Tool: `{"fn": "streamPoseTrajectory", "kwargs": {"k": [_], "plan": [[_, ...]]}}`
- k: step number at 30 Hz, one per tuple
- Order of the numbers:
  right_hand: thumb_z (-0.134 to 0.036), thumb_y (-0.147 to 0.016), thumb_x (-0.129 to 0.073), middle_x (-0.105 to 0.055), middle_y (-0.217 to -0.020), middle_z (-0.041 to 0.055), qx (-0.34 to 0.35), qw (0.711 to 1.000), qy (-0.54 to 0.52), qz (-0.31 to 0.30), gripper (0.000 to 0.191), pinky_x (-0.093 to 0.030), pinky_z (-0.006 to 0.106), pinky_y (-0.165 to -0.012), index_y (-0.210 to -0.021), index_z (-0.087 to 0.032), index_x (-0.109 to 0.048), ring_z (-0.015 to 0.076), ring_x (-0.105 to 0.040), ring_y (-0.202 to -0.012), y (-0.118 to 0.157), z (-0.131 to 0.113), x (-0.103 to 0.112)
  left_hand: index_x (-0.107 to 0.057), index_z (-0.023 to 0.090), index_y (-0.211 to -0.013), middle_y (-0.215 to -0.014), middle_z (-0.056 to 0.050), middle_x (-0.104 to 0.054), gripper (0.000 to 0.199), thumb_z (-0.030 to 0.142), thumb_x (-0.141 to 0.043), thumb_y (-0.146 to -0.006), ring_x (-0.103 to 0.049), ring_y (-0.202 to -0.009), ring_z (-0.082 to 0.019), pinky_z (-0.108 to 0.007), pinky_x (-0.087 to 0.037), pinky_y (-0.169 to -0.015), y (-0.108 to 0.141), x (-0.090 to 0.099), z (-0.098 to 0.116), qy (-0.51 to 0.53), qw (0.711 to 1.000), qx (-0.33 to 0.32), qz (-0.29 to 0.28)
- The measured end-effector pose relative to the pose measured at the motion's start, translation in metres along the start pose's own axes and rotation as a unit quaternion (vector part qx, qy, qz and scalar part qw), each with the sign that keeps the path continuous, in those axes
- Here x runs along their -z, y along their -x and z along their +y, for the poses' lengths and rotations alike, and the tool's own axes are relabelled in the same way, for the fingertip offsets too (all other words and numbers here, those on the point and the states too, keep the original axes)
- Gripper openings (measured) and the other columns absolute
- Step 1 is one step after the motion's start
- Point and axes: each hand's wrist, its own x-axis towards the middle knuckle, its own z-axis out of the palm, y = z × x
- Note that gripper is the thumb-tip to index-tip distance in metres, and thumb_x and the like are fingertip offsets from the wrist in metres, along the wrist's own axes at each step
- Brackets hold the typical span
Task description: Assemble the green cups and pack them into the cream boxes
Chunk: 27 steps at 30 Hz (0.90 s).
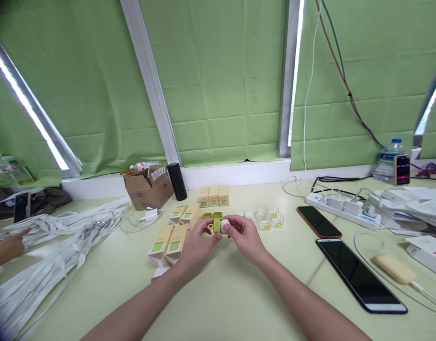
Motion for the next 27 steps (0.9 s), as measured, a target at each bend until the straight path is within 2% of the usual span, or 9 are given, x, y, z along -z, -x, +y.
{"fn": "streamPoseTrajectory", "kwargs": {"k": [6,10,15,21,27], "plan": [[-0.059,-0.076,-0.084,-0.079,-0.089,0.0075,0.002,1.000,-0.011,0.003,0.048,-0.061,0.037,-0.069,-0.103,-0.019,-0.078,0.0203,-0.069,-0.072,0.000,-0.001,-0.001,-0.059,0.029,-0.140,-0.140,-0.010,-0.060,0.058,0.033,-0.078,-0.085,-0.060,-0.122,-0.028,-0.045,-0.050,-0.104,0.010,-0.006,0.007,-0.026,0.999,-0.040,0.011],[-0.058,-0.075,-0.085,-0.081,-0.096,0.0094,-0.006,1.000,-0.028,-0.002,0.048,-0.063,0.038,-0.071,-0.103,-0.020,-0.078,0.0222,-0.072,-0.076,0.001,0.000,-0.004,-0.056,0.028,-0.140,-0.142,-0.009,-0.060,0.054,0.029,-0.074,-0.090,-0.056,-0.133,-0.028,-0.048,-0.045,-0.113,0.011,-0.008,0.006,-0.017,0.998,-0.058,0.013],[-0.060,-0.075,-0.085,-0.081,-0.099,0.0102,-0.008,0.999,-0.038,0.003,0.049,-0.065,0.041,-0.077,-0.104,-0.020,-0.079,0.0263,-0.075,-0.087,0.004,0.001,-0.009,-0.057,0.027,-0.136,-0.139,-0.010,-0.062,0.046,0.030,-0.072,-0.093,-0.058,-0.132,-0.028,-0.049,-0.046,-0.114,0.010,-0.010,-0.002,-0.043,0.995,-0.089,0.031],[-0.059,-0.079,-0.083,-0.081,-0.100,0.0099,-0.004,0.999,-0.035,0.012,0.046,-0.065,0.043,-0.080,-0.104,-0.021,-0.080,0.0252,-0.076,-0.082,0.006,0.003,-0.012,-0.050,0.026,-0.144,-0.142,-0.013,-0.060,0.048,0.030,-0.063,-0.098,-0.055,-0.136,-0.030,-0.052,-0.047,-0.114,0.012,-0.013,-0.010,-0.101,0.981,-0.161,0.046],[-0.059,-0.081,-0.082,-0.081,-0.099,0.0091,-0.005,1.000,-0.023,0.017,0.044,-0.066,0.043,-0.081,-0.104,-0.021,-0.080,0.0252,-0.076,-0.084,0.007,0.007,-0.013,-0.043,0.024,-0.151,-0.142,-0.016,-0.058,0.051,0.029,-0.056,-0.102,-0.054,-0.138,-0.031,-0.052,-0.048,-0.114,0.015,-0.010,-0.007,-0.138,0.969,-0.202,0.041]]}}
